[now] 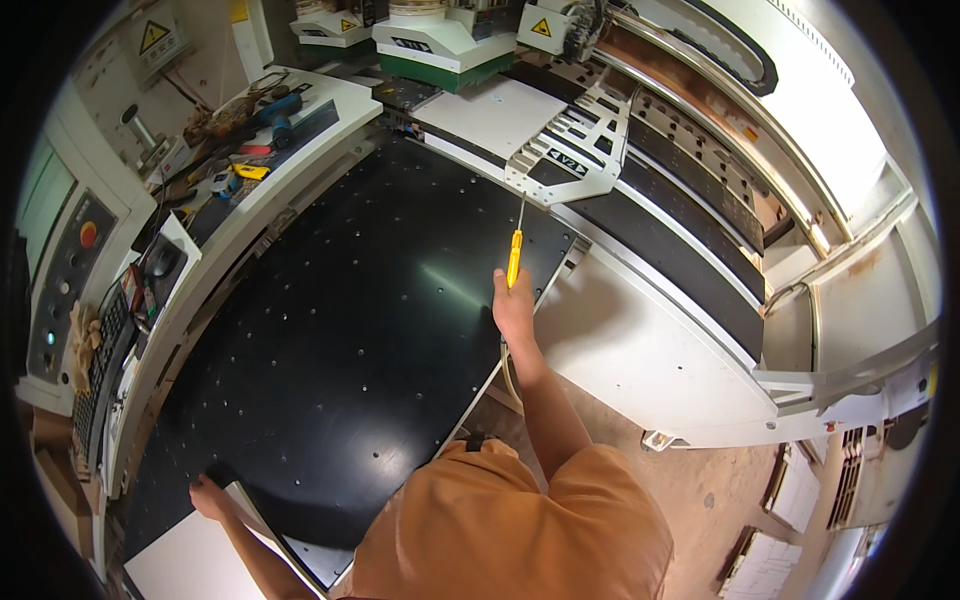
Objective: The person picks up white wood panels, scans their barcodes with a handheld scanner, places them on a machine table, and uses a computer keyboard and mouse to operate the machine. They then remove the processed panels and stack them on the floor.
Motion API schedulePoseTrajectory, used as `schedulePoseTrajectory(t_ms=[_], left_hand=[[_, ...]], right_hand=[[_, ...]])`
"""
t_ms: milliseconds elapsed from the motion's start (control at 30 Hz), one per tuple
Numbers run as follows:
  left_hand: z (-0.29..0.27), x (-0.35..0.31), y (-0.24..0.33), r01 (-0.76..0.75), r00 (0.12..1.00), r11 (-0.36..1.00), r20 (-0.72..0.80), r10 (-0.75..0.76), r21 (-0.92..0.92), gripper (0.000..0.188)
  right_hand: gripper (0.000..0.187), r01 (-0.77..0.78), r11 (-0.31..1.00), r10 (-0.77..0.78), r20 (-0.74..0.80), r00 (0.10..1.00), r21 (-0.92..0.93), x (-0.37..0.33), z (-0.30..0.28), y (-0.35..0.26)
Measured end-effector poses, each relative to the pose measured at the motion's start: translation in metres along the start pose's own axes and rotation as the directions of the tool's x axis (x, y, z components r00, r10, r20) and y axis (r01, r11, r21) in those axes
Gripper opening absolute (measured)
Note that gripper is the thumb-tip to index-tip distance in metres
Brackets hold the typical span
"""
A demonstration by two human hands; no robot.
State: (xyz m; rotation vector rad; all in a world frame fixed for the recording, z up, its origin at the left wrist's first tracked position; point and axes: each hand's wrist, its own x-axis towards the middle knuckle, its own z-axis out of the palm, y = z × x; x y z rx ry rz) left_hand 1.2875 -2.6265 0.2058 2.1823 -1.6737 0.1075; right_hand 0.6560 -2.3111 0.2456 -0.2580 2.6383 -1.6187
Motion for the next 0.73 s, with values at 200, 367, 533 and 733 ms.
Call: schedulePoseTrajectory(t_ms=[200, 367, 533, 733], left_hand=[[0.000, 0.003, -0.001, 0.023, 0.999, 0.999, 0.038, -0.025, 0.039, 0.042], [-0.004, 0.001, 0.002, -0.012, 1.000, 1.000, 0.004, 0.012, 0.029, 0.042], [-0.009, 0.000, 0.005, -0.001, 0.998, 0.998, 0.061, -0.002, 0.055, 0.043], [-0.002, 0.004, -0.002, -0.006, 0.999, 0.998, 0.043, 0.004, 0.057, 0.043]], right_hand=[[0.045, 0.053, 0.991, -0.053, 0.007, 0.999, -0.127, -0.003, 0.005, 0.001], [0.048, -0.039, 0.998, 0.039, 0.000, 0.999, -0.058, 0.000, 0.010, 0.007], [0.048, -0.066, 0.997, 0.066, -0.008, 0.998, 0.036, 0.007, 0.014, 0.025], [0.047, 0.053, 0.999, -0.053, -0.024, 0.998, 0.000, 0.010, 0.019, 0.041]])
